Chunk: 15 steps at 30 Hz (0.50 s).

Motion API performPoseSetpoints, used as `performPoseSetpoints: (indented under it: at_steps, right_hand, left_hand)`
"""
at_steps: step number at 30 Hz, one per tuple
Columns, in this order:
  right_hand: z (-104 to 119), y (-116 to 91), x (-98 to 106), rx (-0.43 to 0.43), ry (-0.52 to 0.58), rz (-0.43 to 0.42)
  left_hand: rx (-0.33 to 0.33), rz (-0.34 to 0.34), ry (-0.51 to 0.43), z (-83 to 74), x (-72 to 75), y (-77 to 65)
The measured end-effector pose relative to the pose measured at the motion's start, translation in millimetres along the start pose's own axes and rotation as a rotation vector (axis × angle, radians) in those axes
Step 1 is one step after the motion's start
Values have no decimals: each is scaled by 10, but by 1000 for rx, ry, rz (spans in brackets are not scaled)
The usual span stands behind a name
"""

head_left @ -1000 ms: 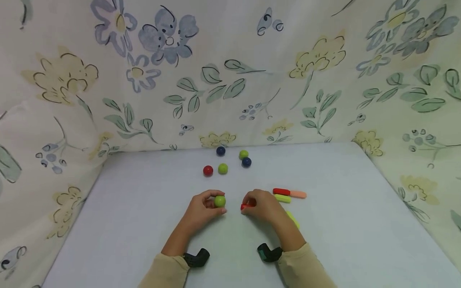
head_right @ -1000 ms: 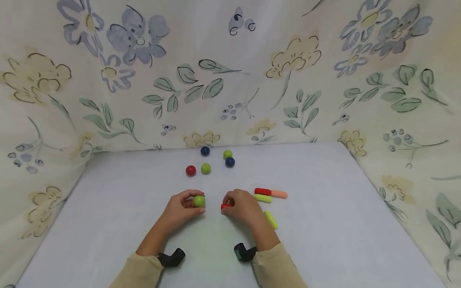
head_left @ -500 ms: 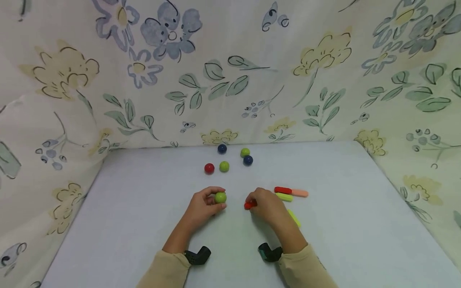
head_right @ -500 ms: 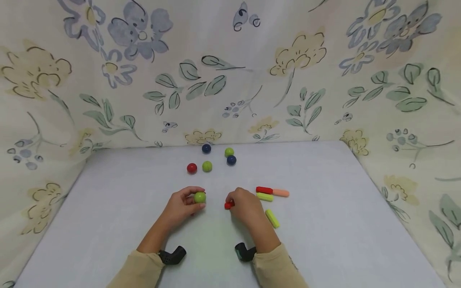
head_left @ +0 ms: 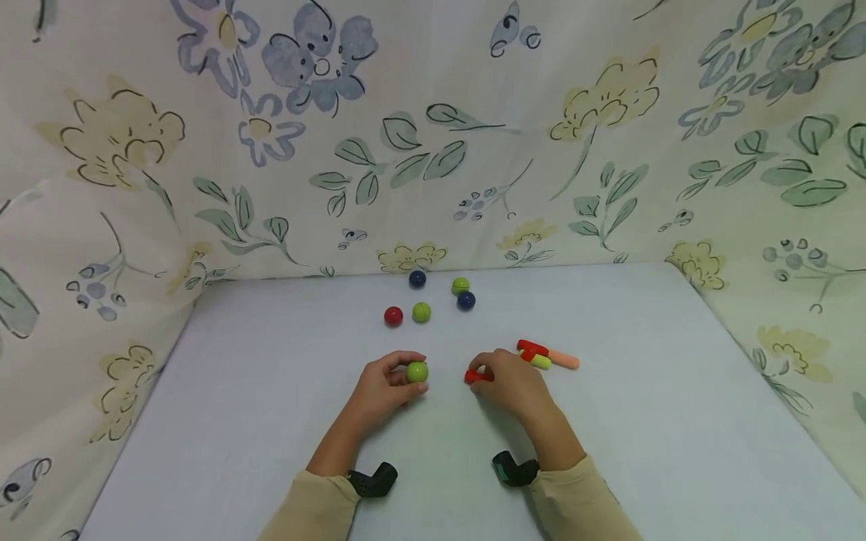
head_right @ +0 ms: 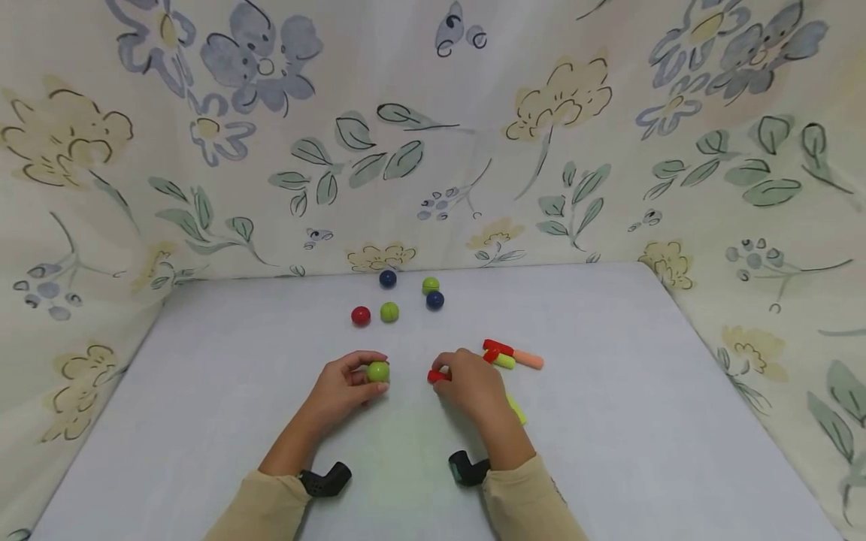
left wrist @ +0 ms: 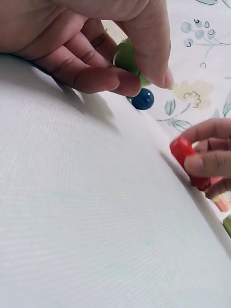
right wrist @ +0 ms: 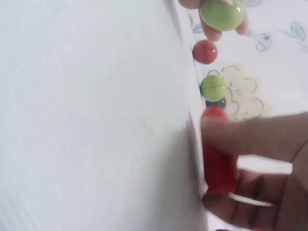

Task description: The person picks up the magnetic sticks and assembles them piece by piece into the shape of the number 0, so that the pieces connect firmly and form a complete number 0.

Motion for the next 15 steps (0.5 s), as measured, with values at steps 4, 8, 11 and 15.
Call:
performPoseSetpoints:
  at_steps: [4,8,11,15]
  right_hand:
    - [54,37,-59,74,205,-8]
    - [46,64,-167,93,429,36]
    - [-11,83,-227,55,524,57]
    - [-109,111,-272,-18,591,56]
  left_hand:
    - [-6,29,3,-23,-17,-13]
    - [-26,63,16,-47,-35,-22]
    - [-38,75,35,-45,-42,-23]
    - [-33,65,60,-36,-41,-17]
Point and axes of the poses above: each hand's wrist, its own y-axis towards the middle knuckle, its own x-axis out of the back of the hand, z = x × y, the point moved 8 cm from there along y, towards the middle knuckle, and after that the axes turned 7 degrees about -z, right-handed, at the moved point
